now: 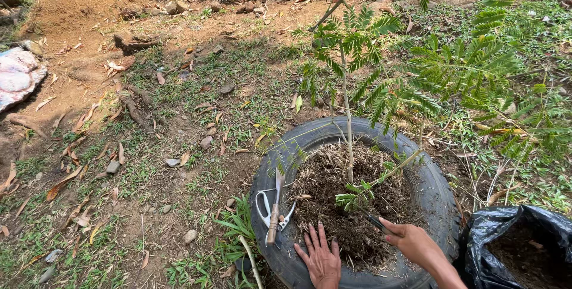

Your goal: The person fills a tire planter with soil from a bag by hand, then positions a small tree in the center and packs more soil around the base using a small tool and their hands.

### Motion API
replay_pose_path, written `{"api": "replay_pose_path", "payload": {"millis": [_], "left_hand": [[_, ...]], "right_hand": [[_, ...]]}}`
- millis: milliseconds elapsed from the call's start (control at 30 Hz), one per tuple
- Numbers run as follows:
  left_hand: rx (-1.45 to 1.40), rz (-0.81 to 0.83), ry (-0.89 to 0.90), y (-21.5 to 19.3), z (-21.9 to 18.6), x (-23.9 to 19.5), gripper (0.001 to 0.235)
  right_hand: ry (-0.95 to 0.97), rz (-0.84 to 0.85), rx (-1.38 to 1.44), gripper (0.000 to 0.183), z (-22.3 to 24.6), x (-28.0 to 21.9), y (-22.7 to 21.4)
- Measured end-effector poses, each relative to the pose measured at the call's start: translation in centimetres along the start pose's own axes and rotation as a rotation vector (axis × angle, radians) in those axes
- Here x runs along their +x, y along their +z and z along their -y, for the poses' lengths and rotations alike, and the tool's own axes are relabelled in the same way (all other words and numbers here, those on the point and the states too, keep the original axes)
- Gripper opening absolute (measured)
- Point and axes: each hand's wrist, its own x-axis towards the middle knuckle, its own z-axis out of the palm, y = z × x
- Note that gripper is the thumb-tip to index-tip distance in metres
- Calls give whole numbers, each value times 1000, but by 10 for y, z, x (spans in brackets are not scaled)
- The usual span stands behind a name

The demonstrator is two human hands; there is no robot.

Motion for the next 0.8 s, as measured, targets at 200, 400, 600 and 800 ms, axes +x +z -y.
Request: {"api": "replay_pose_path", "payload": {"millis": [200,400,600,800], "left_hand": [[-10,-25,3,0,-1,-1,67],[-19,15,1,-4,-1,0,68],[-5,-29,14,1,-1,9,67],[-6,-17,18,3,1,1,68]], "right_hand": [[-109,-143,-618,33,-1,-20,10],[-259,-400,-668,38,-17,33,96],[-147,-214,-552,48,-12,10,25],[-55,-177,-630,54,22,-23,-4]]}}
